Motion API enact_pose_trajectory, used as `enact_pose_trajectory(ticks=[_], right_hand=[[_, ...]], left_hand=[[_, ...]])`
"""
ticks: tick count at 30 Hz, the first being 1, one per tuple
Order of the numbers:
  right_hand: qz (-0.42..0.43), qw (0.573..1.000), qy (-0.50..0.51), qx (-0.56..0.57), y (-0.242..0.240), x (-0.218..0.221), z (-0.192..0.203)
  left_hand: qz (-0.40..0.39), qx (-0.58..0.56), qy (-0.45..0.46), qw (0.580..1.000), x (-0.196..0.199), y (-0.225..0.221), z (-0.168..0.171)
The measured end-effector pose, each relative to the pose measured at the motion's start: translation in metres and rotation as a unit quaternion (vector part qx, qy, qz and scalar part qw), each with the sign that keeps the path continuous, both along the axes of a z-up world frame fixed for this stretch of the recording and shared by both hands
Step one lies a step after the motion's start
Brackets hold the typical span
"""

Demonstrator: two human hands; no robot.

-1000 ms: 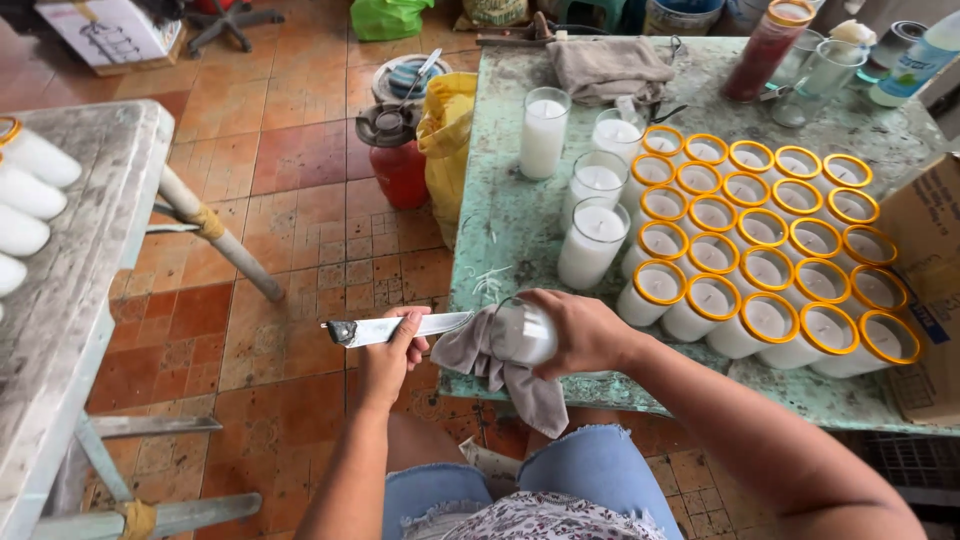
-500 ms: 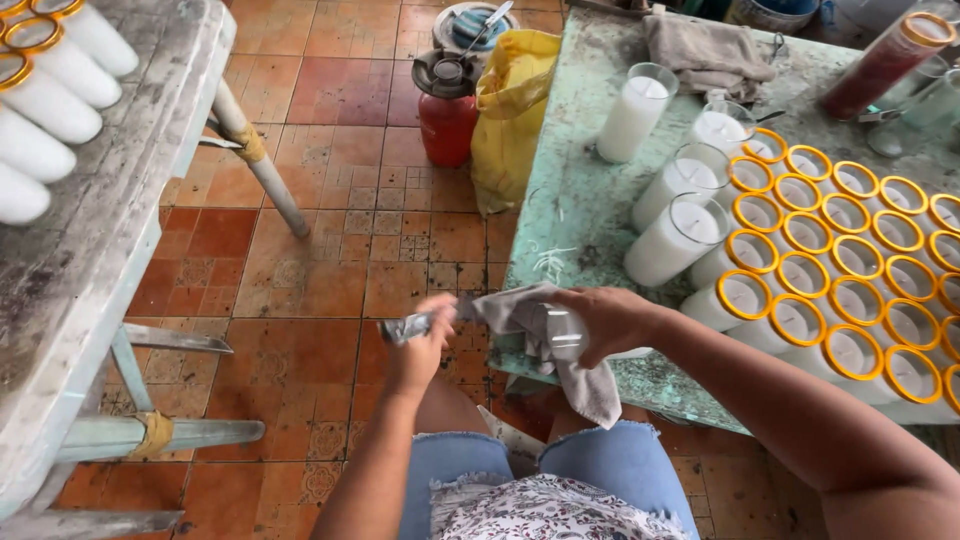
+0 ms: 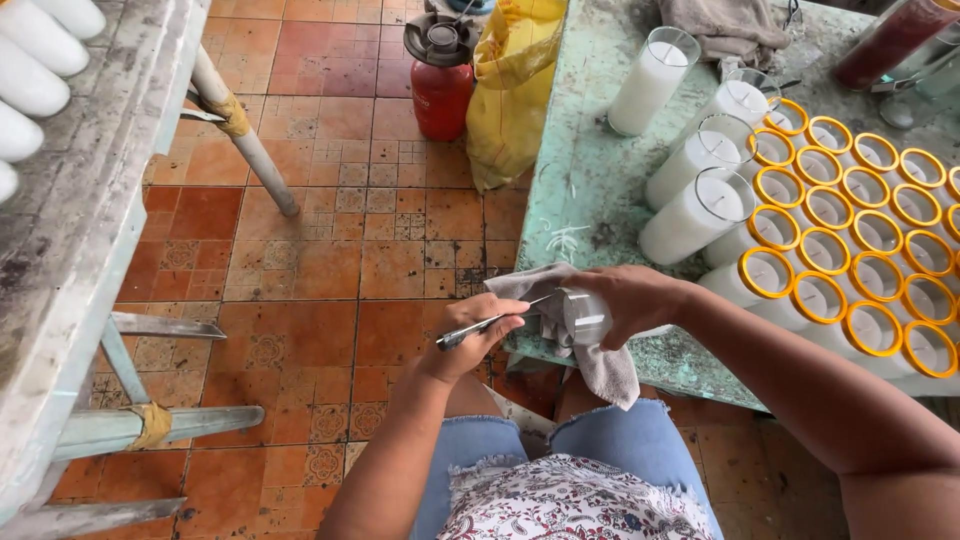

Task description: Cleaning and finishing candle jars by scraping off excess wax from the rims and wiping them with a cloth.

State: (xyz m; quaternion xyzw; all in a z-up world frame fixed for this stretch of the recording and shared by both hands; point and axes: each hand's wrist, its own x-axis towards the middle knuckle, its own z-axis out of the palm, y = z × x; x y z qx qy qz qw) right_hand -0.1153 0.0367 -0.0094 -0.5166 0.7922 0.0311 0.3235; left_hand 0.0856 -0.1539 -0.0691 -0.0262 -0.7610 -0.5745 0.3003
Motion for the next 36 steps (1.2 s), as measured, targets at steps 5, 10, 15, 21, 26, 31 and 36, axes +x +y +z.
enact_pose_trajectory(ticks=[5, 10, 15, 21, 26, 31, 36], right_hand=[[0.001, 1.0, 0.008, -0.002, 0.003, -0.003, -0.008], [-0.003, 1.0, 0.015, -0.003, 0.003, -0.002, -0.01], [-0.006, 1.0, 0.012, -0.013, 0.003, -0.002, -0.008], [-0.007, 1.0, 0.005, -0.022, 0.002, 0.002, -0.002], [-0.003, 1.0, 0.018, -0.021, 0.003, -0.001, -0.009], [-0.006, 1.0, 0.014, -0.022, 0.004, 0.001, -0.009], [-0.007, 0.999, 0.017, -0.03, 0.005, 0.003, -0.008]], left_hand=[[-0.012, 0.022, 0.0, 1.0, -0.006, 0.003, 0.0], [0.007, 0.03, -0.031, 0.999, -0.015, 0.001, -0.027], [-0.051, 0.234, -0.221, 0.945, -0.022, -0.008, -0.045], [0.048, 0.527, -0.176, 0.83, -0.018, -0.04, -0.06], [0.293, -0.157, -0.029, 0.943, 0.0, -0.058, -0.071], [0.162, -0.043, 0.051, 0.985, 0.007, -0.033, -0.053], [0.188, -0.053, -0.027, 0.98, 0.02, -0.038, -0.037]])
